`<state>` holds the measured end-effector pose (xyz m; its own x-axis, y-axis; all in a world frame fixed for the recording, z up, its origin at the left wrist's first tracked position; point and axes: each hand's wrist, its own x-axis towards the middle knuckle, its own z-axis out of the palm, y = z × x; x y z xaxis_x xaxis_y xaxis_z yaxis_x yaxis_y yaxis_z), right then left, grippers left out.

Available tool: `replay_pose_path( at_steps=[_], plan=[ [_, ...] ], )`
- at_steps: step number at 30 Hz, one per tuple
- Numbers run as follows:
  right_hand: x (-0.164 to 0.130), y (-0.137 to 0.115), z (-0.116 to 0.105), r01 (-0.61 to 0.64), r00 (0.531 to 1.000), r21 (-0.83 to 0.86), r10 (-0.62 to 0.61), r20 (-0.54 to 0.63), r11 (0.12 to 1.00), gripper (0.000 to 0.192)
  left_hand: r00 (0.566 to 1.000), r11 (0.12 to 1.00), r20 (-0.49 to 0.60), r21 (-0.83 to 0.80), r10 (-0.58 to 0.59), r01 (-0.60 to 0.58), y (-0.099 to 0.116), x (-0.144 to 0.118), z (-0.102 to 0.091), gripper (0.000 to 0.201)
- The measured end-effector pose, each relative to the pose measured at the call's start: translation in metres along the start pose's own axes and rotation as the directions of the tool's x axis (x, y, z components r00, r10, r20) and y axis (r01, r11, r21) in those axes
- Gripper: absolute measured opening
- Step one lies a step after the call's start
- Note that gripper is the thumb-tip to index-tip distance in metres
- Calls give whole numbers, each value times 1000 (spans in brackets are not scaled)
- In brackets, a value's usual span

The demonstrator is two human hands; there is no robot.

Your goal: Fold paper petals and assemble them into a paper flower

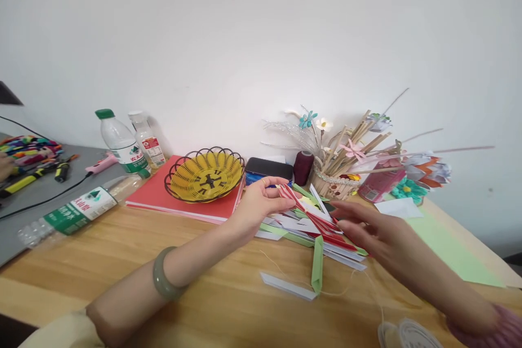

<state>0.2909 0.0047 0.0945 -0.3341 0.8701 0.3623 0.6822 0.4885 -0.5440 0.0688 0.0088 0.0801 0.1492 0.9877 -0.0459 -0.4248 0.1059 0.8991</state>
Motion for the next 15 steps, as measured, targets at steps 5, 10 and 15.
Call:
replay_pose_path(
  at_steps=[5,10,15],
  plan=[
    [7,-26,24,-69,958,228,1,286,971,31,999,999,14,-13,50,-49,3,1,11,34],
    [5,-25,31,-12,988,224,-23,151,974,19,997,1000,74,16,4,-5,-5,3,16,31],
    [7,-16,31,147,981,121,-128,-149,982,23,992,994,113,92,-60,50,-8,3,14,32]
  ],
)
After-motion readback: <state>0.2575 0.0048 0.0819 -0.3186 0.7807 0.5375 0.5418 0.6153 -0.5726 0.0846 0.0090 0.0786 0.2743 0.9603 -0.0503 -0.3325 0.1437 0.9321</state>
